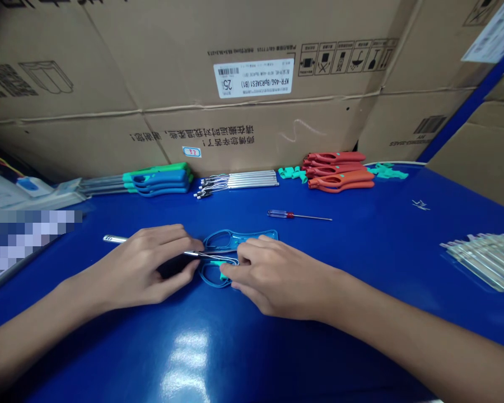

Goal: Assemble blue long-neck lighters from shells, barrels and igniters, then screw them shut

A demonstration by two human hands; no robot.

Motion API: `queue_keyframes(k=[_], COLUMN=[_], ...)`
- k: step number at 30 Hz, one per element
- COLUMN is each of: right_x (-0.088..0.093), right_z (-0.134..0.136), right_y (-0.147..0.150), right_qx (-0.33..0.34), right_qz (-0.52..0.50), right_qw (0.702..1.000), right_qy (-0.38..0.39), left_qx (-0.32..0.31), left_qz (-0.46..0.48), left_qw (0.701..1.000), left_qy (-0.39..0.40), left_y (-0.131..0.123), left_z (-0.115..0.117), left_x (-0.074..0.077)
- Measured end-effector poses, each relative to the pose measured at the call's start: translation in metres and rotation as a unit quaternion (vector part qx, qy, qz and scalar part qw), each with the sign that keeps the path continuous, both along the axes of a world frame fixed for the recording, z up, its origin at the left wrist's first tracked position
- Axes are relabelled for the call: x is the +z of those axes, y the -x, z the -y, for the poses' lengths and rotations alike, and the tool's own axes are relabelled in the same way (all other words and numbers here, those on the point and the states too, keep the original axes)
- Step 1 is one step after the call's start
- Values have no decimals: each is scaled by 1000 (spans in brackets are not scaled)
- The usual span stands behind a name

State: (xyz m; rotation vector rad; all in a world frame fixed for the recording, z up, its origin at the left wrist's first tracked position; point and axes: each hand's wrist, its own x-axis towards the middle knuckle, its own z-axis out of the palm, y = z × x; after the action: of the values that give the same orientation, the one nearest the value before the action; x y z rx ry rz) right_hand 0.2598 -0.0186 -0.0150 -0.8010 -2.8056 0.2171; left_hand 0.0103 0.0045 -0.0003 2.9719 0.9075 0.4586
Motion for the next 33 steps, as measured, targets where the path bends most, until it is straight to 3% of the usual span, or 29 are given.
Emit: queue_keyframes(k=[33], right_x=[2], right_z=[1], right_y=[1], right_qx=[-2], right_qz=[2], right_qw=[1000], right_qy=[2], left_qx=[6], left_qz=[3], left_qw=[999], left_qy=[42], left_y=[-2], left_z=[-1], left_x=[-4])
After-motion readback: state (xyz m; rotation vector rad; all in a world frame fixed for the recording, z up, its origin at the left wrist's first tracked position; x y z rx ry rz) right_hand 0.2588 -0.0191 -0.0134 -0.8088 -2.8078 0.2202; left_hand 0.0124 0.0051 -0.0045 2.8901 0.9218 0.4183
